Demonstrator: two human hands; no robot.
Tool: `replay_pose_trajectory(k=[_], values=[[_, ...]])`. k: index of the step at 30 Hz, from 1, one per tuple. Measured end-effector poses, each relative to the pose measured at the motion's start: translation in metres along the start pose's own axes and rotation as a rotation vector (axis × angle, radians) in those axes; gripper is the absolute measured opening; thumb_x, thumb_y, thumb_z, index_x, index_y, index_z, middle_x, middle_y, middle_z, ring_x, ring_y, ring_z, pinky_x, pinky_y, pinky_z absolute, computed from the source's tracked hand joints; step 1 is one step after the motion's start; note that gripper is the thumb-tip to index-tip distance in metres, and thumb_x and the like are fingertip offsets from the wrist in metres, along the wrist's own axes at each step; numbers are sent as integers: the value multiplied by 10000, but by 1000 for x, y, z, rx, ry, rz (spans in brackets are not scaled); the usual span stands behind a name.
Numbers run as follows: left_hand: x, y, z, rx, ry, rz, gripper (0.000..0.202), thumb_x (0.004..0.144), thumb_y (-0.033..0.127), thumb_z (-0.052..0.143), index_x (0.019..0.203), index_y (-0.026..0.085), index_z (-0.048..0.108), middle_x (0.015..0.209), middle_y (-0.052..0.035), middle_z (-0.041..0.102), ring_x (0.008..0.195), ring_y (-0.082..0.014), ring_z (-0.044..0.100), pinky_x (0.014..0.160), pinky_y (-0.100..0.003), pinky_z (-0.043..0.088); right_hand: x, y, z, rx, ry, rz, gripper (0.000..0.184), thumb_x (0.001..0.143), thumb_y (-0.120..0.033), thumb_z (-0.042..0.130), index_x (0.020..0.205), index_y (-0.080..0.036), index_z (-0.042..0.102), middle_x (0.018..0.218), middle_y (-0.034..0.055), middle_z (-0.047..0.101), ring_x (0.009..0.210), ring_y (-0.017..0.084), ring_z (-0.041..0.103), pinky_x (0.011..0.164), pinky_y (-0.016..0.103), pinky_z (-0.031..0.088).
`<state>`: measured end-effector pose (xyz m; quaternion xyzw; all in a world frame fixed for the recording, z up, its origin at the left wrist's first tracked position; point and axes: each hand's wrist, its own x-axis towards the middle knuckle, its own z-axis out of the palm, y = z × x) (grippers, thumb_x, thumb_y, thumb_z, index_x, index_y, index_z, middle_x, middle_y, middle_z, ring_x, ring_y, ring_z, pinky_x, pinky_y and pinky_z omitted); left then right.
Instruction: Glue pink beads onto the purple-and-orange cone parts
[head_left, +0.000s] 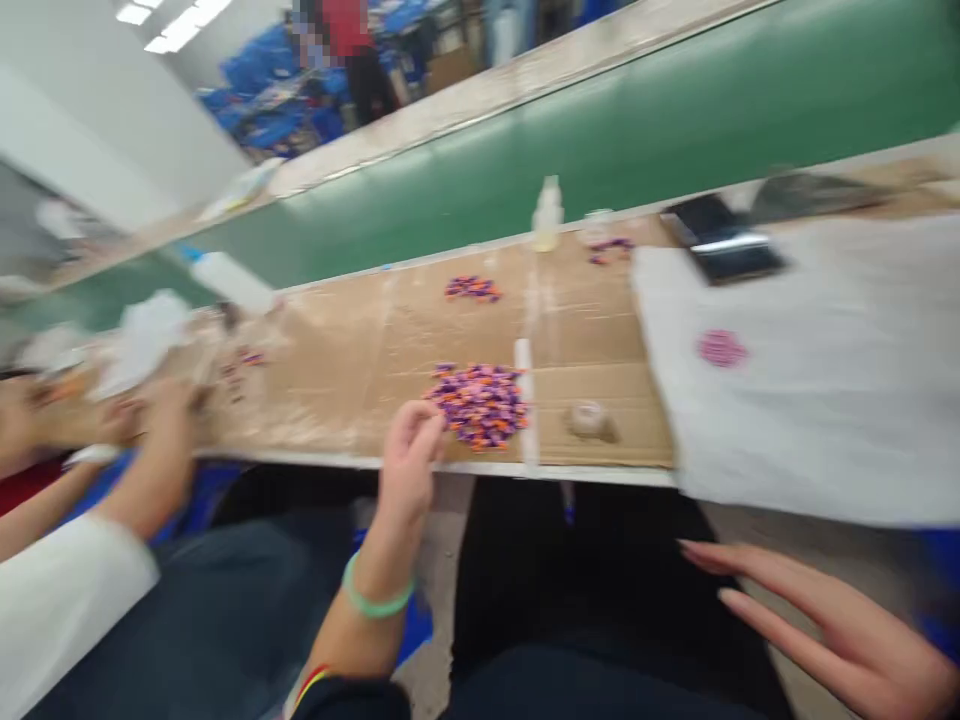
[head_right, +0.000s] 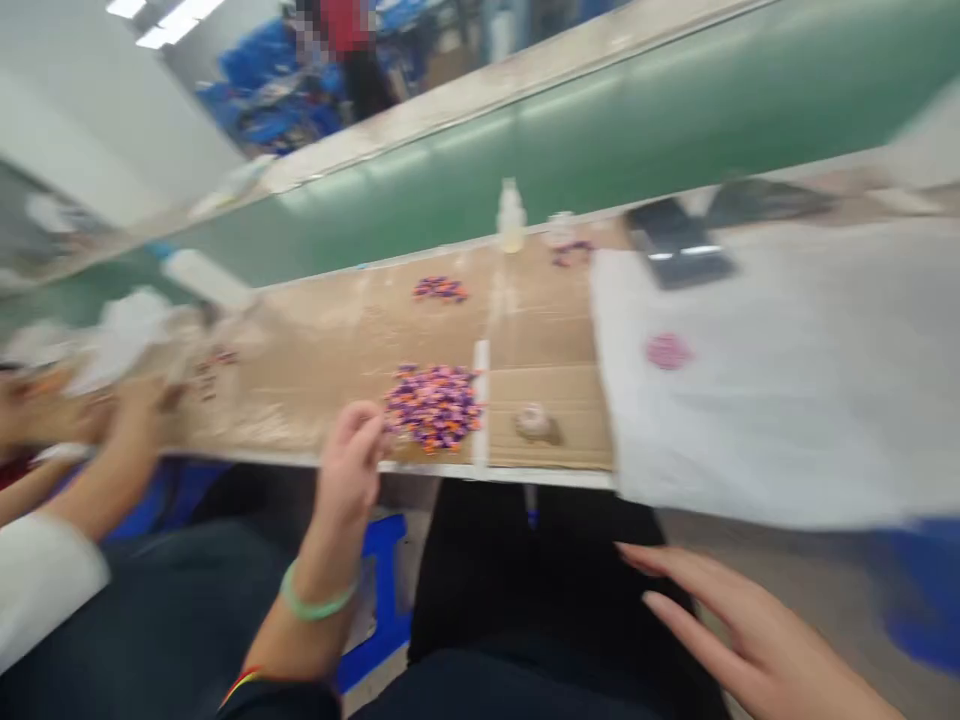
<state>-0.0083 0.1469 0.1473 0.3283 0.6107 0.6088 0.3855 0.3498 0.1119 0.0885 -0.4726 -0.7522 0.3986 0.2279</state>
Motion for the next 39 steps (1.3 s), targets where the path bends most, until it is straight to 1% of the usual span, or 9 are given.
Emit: replay_pose_trajectory(k=[2, 3, 6, 9, 11, 14, 18, 27, 39], values=[[-1, -1, 3, -28, -1, 28, 243, 675, 308, 779, 799, 183, 611, 563, 70, 513, 452, -51, 370, 454, -173, 280, -4, -24, -24, 53, -136, -15, 285, 985, -465, 566, 1206, -333, 689, 1100, 58, 740, 964, 266, 723, 827, 366, 628], [-1, -2, 4, -47, -31, 45, 230, 683, 293, 783, 822, 190, 631, 550, 69, 521, 456, -60, 397, 466, -173, 316, 1, -36, -36, 71, -143, -69, 266, 999, -410, 548, 1191, -293, 691, 1083, 63, 741, 968, 244, 720, 842, 339, 612], [0, -3, 6, -76, -192, 73, 175, 705, 288, 802, 795, 188, 691, 570, 36, 571, 504, -83, 475, 528, -195, 417, 28, -55, -67, 40, -30, -222, 208, 1004, -245, 511, 1120, -236, 683, 1005, 50, 743, 923, 183, 707, 824, 276, 566], [-4, -4, 14, -131, -301, 60, 171, 678, 300, 839, 756, 201, 724, 656, 5, 641, 522, -90, 490, 516, -204, 440, 59, -43, -86, -117, 212, -196, 142, 979, -216, 538, 1013, -207, 676, 935, 47, 731, 863, 179, 682, 791, 296, 532], [-9, -5, 21, -164, -365, 19, 172, 705, 346, 830, 764, 221, 728, 590, 12, 599, 510, -99, 477, 482, -197, 425, 81, -23, -93, -229, 308, -154, 110, 940, -214, 562, 929, -198, 671, 899, 48, 710, 836, 196, 654, 781, 332, 512], [-16, -10, 31, -153, -390, -14, 201, 786, 395, 776, 748, 218, 687, 516, 28, 521, 493, -97, 456, 483, -185, 420, 112, 7, -96, -356, 308, -86, 64, 866, -184, 598, 828, -194, 649, 846, 48, 672, 826, 219, 608, 787, 365, 479], [-24, -18, 36, -91, -392, 13, 172, 781, 306, 792, 861, 222, 664, 547, 46, 540, 502, -91, 472, 535, -189, 452, 138, 27, -95, -477, 283, -13, 46, 814, -163, 655, 831, -204, 643, 865, 50, 666, 873, 243, 575, 858, 392, 441], [-25, -36, 37, -44, -679, 69, 39, 863, 241, 691, 831, 221, 698, 579, -1, 565, 583, -135, 526, 566, -225, 464, 143, 31, -91, -401, 268, -12, 66, 813, -135, 636, 848, -190, 647, 858, 43, 652, 873, 232, 579, 845, 375, 422], [-31, -43, 38, -5, -708, -16, 64, 851, 254, 693, 803, 213, 703, 632, -26, 588, 606, -152, 532, 585, -248, 452, 144, 26, -93, -430, 237, -13, 68, 832, -141, 600, 823, -193, 642, 846, 51, 654, 869, 231, 572, 844, 374, 434]])
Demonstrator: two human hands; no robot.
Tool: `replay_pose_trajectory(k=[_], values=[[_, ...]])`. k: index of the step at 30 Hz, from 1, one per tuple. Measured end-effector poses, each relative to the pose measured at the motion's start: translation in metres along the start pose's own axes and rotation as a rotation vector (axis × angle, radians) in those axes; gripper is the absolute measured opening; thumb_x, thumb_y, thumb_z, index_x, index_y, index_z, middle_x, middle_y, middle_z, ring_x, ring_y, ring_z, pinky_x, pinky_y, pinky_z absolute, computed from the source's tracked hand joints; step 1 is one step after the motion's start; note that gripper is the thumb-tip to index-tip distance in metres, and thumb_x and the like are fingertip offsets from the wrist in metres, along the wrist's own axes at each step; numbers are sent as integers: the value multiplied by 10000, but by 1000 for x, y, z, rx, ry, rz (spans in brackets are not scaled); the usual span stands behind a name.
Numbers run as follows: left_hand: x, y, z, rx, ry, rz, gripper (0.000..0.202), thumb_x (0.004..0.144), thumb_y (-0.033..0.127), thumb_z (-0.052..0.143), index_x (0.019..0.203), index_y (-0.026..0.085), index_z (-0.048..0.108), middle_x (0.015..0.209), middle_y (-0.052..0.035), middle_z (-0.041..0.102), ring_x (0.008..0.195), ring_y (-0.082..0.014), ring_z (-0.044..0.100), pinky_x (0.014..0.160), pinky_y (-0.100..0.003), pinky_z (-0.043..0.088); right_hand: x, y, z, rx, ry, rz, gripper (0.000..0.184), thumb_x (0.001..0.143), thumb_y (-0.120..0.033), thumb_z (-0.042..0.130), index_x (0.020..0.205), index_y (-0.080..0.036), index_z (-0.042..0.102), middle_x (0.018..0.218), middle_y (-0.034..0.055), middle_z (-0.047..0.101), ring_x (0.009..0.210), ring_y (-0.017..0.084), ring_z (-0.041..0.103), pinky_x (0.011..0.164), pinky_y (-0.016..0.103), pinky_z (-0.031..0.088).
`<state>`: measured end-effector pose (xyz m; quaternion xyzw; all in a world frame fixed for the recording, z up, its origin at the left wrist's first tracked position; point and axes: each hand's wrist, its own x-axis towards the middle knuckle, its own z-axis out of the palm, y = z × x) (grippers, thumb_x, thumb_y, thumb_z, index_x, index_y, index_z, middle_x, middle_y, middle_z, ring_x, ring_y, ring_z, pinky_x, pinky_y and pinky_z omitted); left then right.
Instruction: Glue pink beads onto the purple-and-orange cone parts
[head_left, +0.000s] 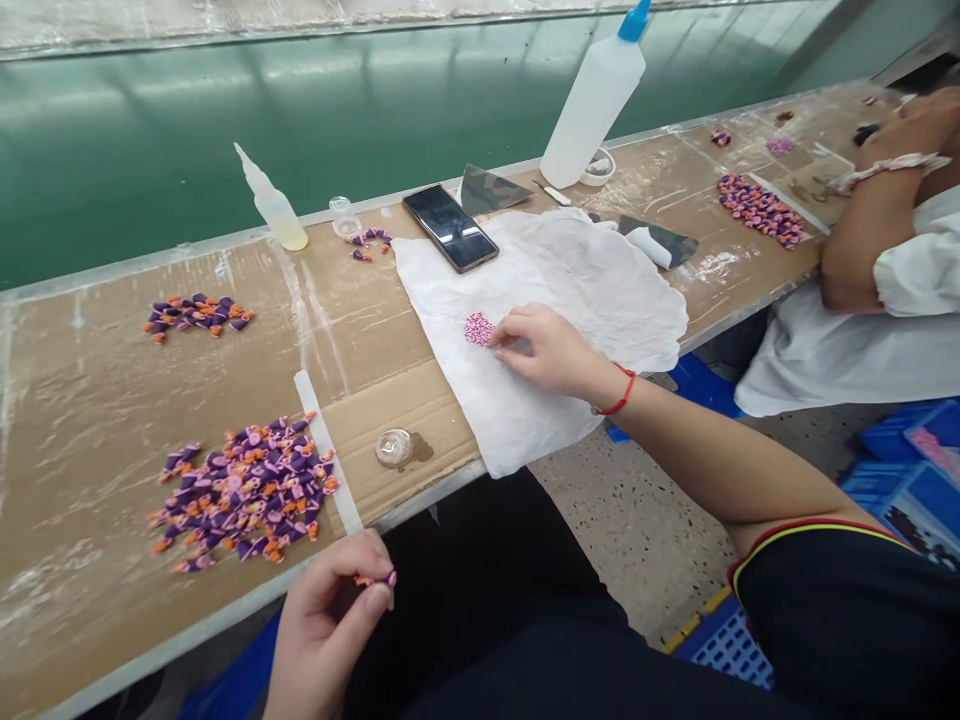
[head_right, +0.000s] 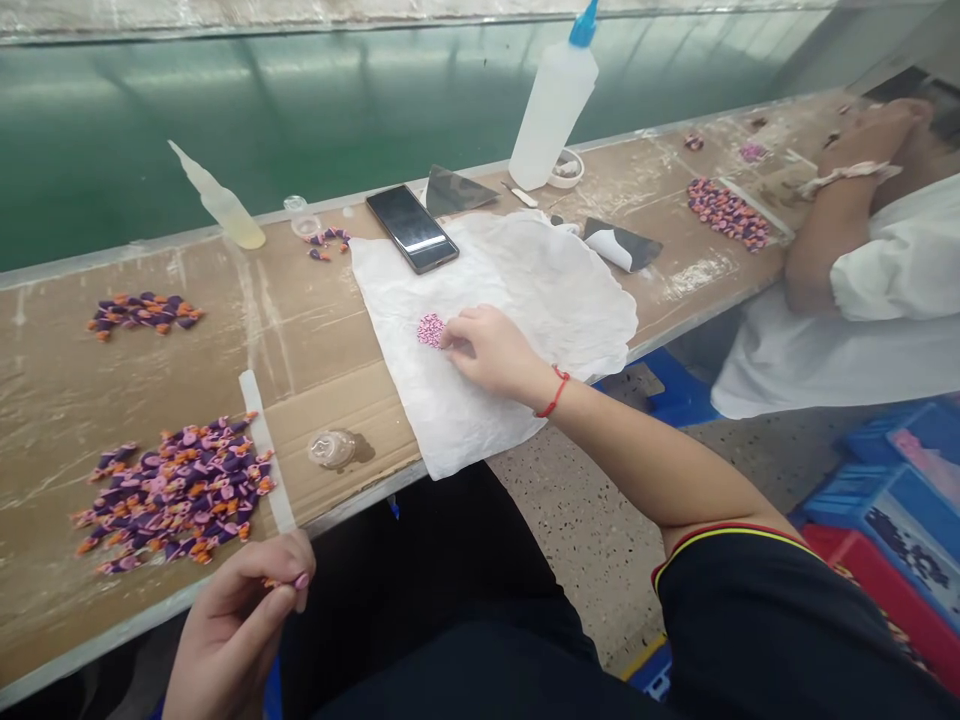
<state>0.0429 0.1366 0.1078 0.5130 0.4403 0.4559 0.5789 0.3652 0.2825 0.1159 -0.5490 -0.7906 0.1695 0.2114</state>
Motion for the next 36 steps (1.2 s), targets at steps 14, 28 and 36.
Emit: replay_pose_trajectory(k=[14, 28, 36], values=[[-3, 2, 6, 10, -25, -13, 122, 884, 289, 664, 804, 204, 701, 587, -25, 588, 607, -160, 547, 584, -248, 446, 8, -1, 5, -164, -57, -63, 122, 867, -124, 568, 765, -191, 560, 820, 75, 642, 832, 255, 492, 807, 409, 405], [52, 41, 53, 306, -49, 44, 172, 873, 215, 611, 720, 163, 669, 623, -14, 632, 537, -113, 540, 519, -218, 414, -28, -89, -19, 70, -65, -459, 178, 954, -93, 446, 827, -216, 467, 813, 53, 550, 797, 234, 470, 748, 390, 409], [56, 41, 58, 183, -115, -3, 178, 867, 251, 599, 732, 151, 658, 615, -16, 608, 535, -111, 514, 506, -229, 407, -37, -111, -13, 63, -111, -536, 178, 971, -91, 426, 852, -196, 507, 805, 65, 554, 783, 233, 469, 699, 376, 411]])
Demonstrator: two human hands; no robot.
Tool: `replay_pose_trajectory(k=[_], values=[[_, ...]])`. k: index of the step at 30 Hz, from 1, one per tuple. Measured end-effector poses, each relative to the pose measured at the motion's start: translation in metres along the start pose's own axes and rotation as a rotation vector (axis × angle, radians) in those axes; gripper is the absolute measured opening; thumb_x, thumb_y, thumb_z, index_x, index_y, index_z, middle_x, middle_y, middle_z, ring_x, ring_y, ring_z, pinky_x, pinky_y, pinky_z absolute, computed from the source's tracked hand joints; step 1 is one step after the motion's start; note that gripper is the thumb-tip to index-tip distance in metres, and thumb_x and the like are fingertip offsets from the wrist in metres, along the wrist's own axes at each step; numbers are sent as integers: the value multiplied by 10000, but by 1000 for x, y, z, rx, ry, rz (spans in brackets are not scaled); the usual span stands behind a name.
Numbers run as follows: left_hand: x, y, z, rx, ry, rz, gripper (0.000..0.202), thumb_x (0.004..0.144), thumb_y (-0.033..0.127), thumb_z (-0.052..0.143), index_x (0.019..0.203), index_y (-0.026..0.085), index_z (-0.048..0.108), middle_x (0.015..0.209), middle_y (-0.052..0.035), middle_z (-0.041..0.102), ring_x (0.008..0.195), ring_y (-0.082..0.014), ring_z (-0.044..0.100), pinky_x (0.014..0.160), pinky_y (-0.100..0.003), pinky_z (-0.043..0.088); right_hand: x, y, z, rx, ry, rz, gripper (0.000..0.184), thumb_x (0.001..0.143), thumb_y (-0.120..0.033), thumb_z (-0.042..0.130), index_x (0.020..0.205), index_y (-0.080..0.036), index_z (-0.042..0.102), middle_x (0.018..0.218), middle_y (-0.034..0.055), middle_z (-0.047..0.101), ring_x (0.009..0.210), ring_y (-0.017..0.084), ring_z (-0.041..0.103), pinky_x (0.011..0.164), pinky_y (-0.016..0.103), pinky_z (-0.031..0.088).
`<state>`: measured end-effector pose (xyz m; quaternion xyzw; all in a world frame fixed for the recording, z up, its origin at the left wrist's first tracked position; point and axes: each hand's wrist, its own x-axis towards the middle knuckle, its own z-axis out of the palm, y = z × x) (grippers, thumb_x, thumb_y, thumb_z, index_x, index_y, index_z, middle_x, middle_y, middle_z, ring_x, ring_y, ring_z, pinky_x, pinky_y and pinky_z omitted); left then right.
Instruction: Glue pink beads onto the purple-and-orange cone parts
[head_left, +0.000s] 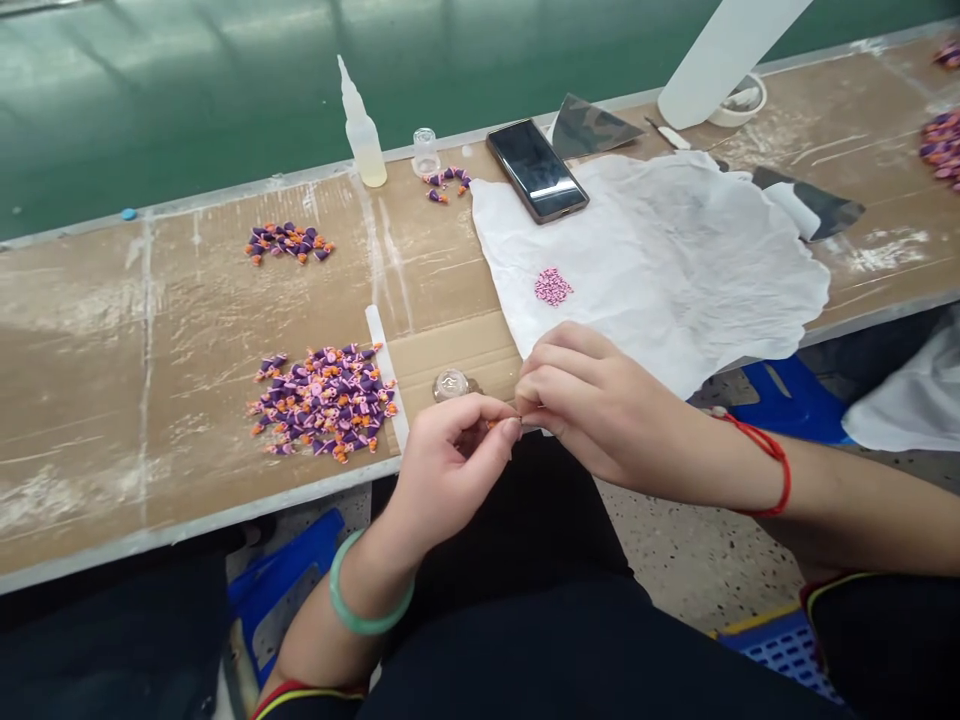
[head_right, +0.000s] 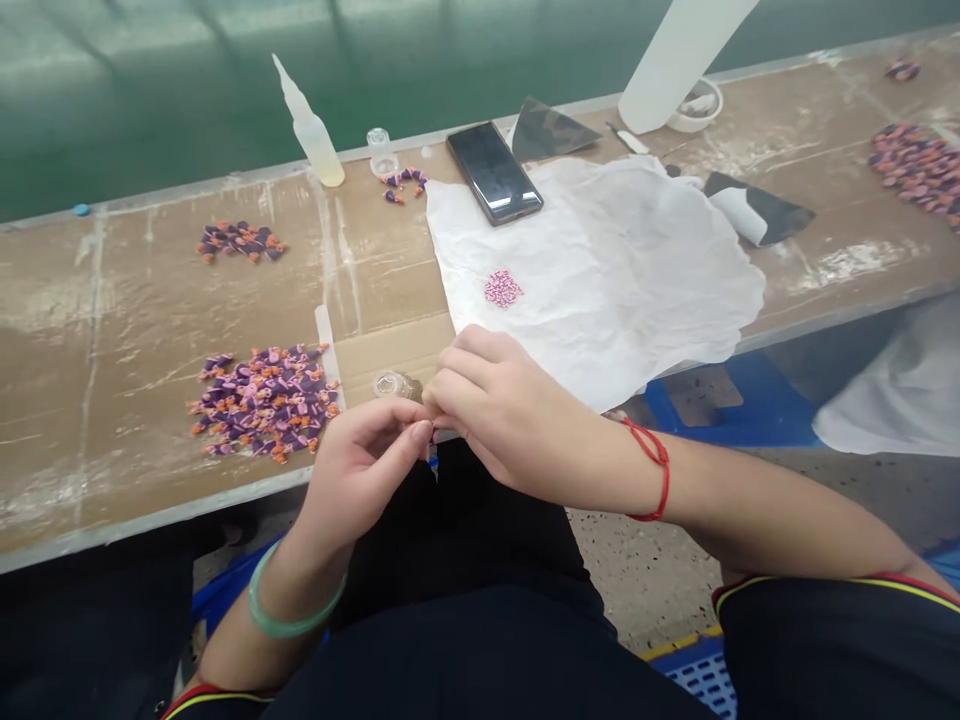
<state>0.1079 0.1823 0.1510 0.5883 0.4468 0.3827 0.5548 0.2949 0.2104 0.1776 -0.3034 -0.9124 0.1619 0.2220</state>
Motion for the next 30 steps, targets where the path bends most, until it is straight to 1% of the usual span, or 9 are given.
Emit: replay_pose_trajectory(k=[3, 5, 9, 11, 13, 20, 22, 26, 30], values=[[-2, 0, 0, -2, 21, 0, 174, 850, 251, 604, 713, 152, 649, 594, -8, 585, 516, -100, 479, 484, -221, 380, 1, -4, 0, -22, -14, -9, 180, 961, -84, 424, 853, -192, 520, 824, 74, 568, 795, 238, 474, 708, 383, 415], [-3, 0, 0, -18, 47, -17, 177, 832, 271, 630, 696, 158, 634, 578, 2, 569, 502, -94, 459, 472, -217, 368, 2, -7, -2, 21, -10, 14, 178, 967, -103, 434, 845, -196, 524, 824, 69, 580, 801, 235, 484, 715, 382, 421], [-6, 0, 0, -69, 95, -22, 214, 815, 304, 656, 658, 172, 598, 565, 7, 573, 490, -94, 467, 472, -218, 382, 3, -12, -4, 222, 35, 151, 135, 944, -148, 506, 825, -210, 523, 773, 28, 597, 771, 206, 516, 712, 352, 430], [-8, 0, -1, -71, 102, -7, 192, 812, 283, 644, 660, 174, 597, 576, 0, 587, 496, -98, 477, 474, -219, 385, 2, -13, -3, 297, 37, 215, 116, 921, -157, 527, 818, -211, 530, 755, 15, 598, 743, 189, 527, 690, 328, 433], [-9, -1, -1, -51, 97, 7, 166, 807, 254, 624, 664, 174, 599, 580, -2, 583, 501, -98, 470, 475, -220, 378, 2, -14, -1, 336, 34, 245, 112, 902, -151, 533, 806, -210, 534, 753, 12, 597, 732, 178, 536, 673, 308, 433], [-9, 0, -4, 27, 64, 41, 143, 791, 215, 596, 656, 168, 591, 543, 19, 512, 494, -89, 427, 471, -218, 338, 5, -16, 4, 328, 40, 214, 151, 876, -94, 506, 778, -208, 495, 732, 1, 558, 709, 158, 522, 647, 277, 411], [-9, 0, -5, -5, 57, 26, 153, 804, 231, 605, 665, 169, 589, 547, 17, 522, 494, -92, 439, 473, -220, 349, 6, -17, 5, 329, 35, 198, 151, 876, -87, 495, 790, -209, 476, 739, 0, 540, 709, 158, 510, 648, 276, 410], [-13, -3, -10, -106, 47, 0, 192, 859, 279, 614, 705, 166, 607, 593, -2, 585, 516, -103, 509, 491, -222, 404, 8, -19, 7, 330, 11, 171, 154, 911, -85, 458, 827, -212, 440, 773, 5, 512, 730, 162, 494, 661, 276, 410], [-21, -8, -18, -173, 106, -22, 155, 874, 294, 657, 797, 159, 662, 614, -4, 638, 548, -109, 582, 538, -213, 469, 13, -20, 8, 293, 0, 145, 170, 925, -76, 439, 835, -216, 410, 777, 8, 487, 731, 173, 478, 657, 286, 401]])
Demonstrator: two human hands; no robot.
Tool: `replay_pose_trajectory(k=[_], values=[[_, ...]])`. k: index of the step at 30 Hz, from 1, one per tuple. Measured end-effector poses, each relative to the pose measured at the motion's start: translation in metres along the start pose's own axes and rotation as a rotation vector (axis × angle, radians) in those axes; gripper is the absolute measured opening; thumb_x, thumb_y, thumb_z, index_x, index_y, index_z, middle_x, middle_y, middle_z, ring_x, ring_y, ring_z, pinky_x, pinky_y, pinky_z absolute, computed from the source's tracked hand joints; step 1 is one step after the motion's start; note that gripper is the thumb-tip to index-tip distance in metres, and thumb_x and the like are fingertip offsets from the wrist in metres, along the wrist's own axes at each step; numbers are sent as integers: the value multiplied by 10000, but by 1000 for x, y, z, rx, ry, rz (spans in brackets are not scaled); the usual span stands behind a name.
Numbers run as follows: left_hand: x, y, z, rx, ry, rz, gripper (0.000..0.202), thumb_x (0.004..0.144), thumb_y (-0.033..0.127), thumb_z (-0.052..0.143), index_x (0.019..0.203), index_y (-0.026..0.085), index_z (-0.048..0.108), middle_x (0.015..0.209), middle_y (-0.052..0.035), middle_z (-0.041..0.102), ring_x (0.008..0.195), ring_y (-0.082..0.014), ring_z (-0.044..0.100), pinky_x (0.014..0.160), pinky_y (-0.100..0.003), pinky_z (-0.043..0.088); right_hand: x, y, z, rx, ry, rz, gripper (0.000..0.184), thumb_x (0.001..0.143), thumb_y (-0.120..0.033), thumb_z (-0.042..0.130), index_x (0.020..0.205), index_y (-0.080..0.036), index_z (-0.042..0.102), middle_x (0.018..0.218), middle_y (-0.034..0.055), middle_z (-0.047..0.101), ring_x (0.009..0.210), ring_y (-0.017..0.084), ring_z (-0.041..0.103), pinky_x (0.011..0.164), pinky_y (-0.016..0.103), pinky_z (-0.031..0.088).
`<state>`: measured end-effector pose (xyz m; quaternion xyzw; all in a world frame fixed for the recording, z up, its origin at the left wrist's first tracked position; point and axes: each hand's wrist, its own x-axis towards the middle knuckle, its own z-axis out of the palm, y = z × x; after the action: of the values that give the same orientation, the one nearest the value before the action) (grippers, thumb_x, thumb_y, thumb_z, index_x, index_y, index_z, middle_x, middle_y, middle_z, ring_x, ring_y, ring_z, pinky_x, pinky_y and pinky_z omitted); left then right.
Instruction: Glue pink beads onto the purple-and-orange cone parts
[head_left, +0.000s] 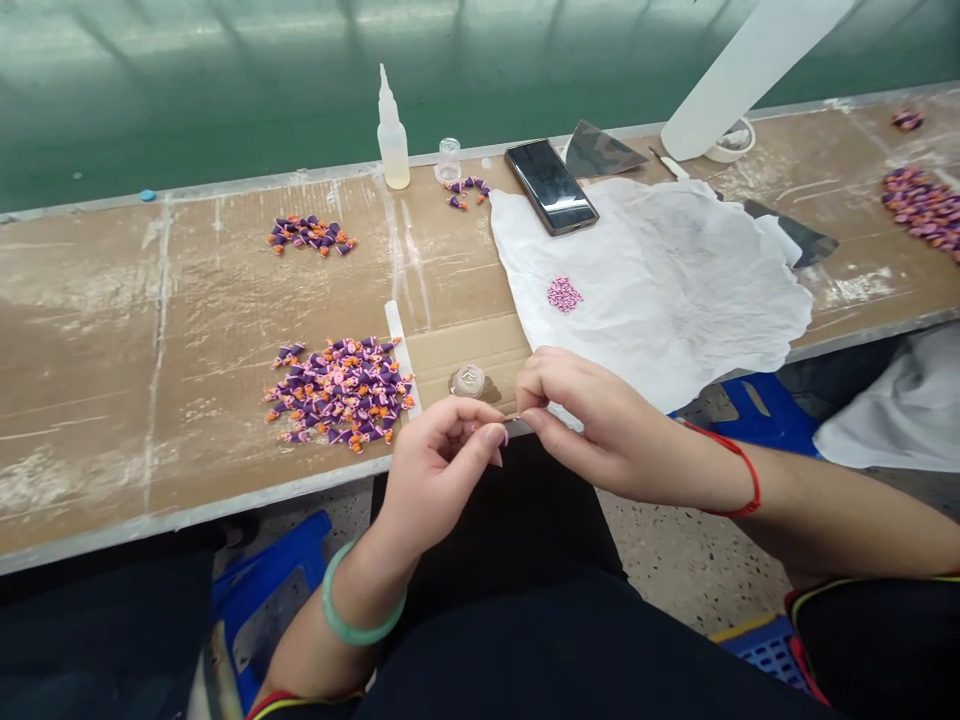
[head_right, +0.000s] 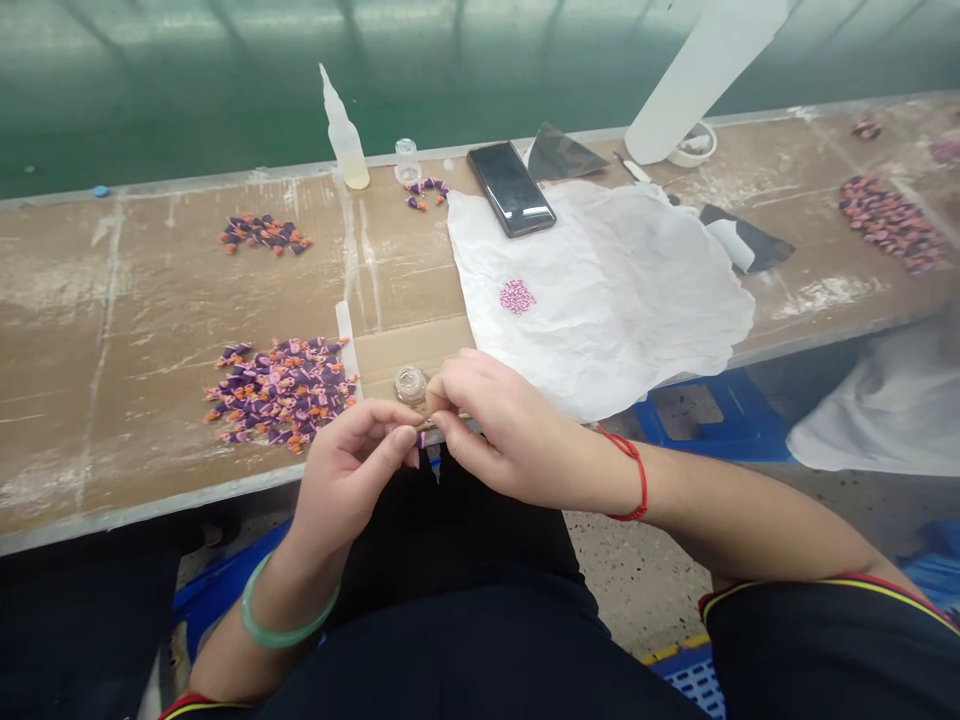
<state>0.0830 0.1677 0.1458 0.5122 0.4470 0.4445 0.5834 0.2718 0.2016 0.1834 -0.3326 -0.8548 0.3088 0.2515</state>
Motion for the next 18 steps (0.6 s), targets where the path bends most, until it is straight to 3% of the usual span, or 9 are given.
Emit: replay_pose_trajectory(k=[6, 11, 18], values=[[-10, -5, -14, -75, 116, -61, 130, 781, 258, 758, 768, 151, 685, 613, -11, 684, 458, -74, 547, 444, -172, 441, 21, 16, 4, -336, -11, -149, 198, 935, -78, 422, 790, -214, 420, 729, 29, 489, 712, 206, 436, 651, 315, 375], [-16, -11, -19, -133, 135, -161, 130, 718, 207, 769, 711, 151, 652, 574, -6, 685, 446, -75, 568, 426, -149, 455, 43, 30, 9, -723, -173, -253, 212, 922, -80, 432, 753, -179, 514, 734, 73, 519, 719, 230, 406, 671, 338, 356], [-19, -18, -20, -201, 127, -191, 102, 721, 194, 759, 780, 145, 691, 597, -14, 710, 462, -85, 610, 443, -148, 488, 54, 26, 10, -895, -336, -297, 218, 892, -67, 486, 707, -168, 545, 712, 75, 521, 689, 226, 397, 625, 332, 300]])
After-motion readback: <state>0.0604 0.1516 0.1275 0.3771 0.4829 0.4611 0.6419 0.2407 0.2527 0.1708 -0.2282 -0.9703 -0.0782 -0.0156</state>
